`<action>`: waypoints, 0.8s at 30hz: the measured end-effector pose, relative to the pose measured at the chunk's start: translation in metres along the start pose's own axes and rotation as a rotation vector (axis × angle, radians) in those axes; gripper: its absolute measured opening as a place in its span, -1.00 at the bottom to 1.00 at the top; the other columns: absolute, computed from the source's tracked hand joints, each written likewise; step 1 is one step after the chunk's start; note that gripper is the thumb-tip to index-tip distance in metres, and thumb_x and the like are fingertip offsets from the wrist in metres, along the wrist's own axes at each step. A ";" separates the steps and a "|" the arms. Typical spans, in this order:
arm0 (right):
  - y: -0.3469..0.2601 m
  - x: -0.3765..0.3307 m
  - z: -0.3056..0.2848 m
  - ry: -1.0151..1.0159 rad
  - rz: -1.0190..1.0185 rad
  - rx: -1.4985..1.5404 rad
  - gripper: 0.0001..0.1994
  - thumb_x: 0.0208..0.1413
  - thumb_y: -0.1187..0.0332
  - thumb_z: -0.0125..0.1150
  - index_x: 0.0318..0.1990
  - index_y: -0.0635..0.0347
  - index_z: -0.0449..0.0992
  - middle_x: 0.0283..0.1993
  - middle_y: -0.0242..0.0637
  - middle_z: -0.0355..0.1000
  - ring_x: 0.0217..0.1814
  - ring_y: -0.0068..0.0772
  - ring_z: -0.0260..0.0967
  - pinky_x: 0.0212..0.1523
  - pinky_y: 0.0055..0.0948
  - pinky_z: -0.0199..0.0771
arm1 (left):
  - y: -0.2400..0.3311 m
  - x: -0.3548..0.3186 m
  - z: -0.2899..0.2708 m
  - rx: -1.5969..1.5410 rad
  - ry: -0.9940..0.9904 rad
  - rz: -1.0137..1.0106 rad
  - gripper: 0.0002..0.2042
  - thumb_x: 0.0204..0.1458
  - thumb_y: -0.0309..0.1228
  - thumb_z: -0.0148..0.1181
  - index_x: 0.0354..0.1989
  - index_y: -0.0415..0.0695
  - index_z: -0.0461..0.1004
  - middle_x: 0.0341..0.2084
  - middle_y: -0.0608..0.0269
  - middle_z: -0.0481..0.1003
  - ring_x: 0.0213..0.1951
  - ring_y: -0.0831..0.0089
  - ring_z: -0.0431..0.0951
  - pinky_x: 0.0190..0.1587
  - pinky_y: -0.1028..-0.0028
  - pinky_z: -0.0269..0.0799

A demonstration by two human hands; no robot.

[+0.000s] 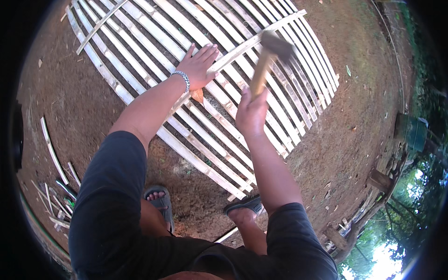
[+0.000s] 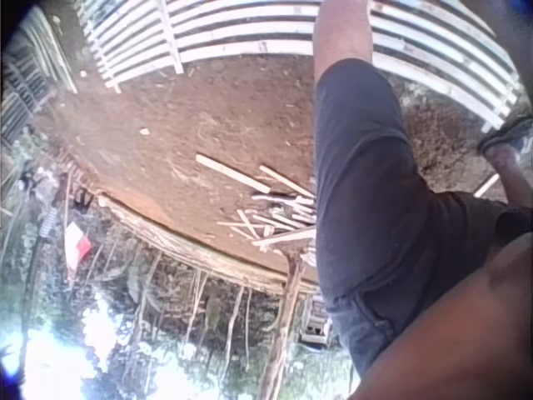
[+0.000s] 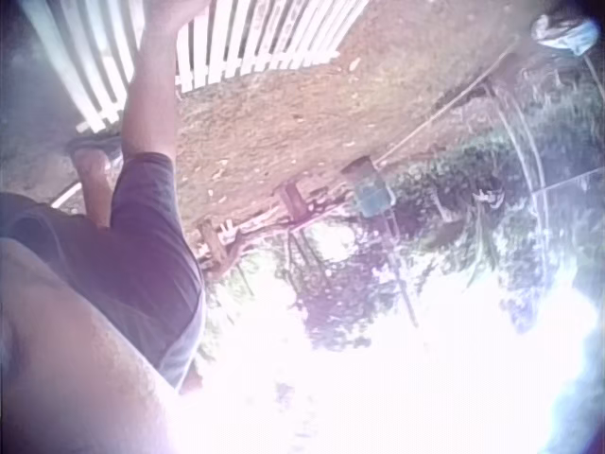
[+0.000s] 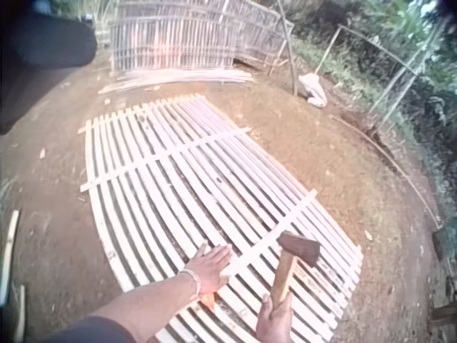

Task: The person assembles a rectangular bamboo frame by hand. They use a hammer to drive nails into the intersections of vertical and horizontal bamboo slats, securing the structure together on the ground.

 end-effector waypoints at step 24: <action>0.012 0.041 -0.019 -0.043 -0.078 -0.227 -0.55 0.46 0.29 -0.07 0.32 0.39 0.04 -0.24 0.25 0.53 -0.14 0.13 0.63 -0.27 0.00 0.63 | -0.002 0.043 -0.018 0.089 -0.080 0.132 -0.02 0.05 0.07 0.10 0.62 -0.02 -0.17 0.63 0.34 -0.24 0.62 0.42 -0.29 0.61 0.05 -0.48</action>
Point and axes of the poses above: each hand's wrist, its own x-axis towards the middle knuckle, its own z-axis out of the palm, y = z × x, the point moved 4 cm from there along x, towards the middle knuckle
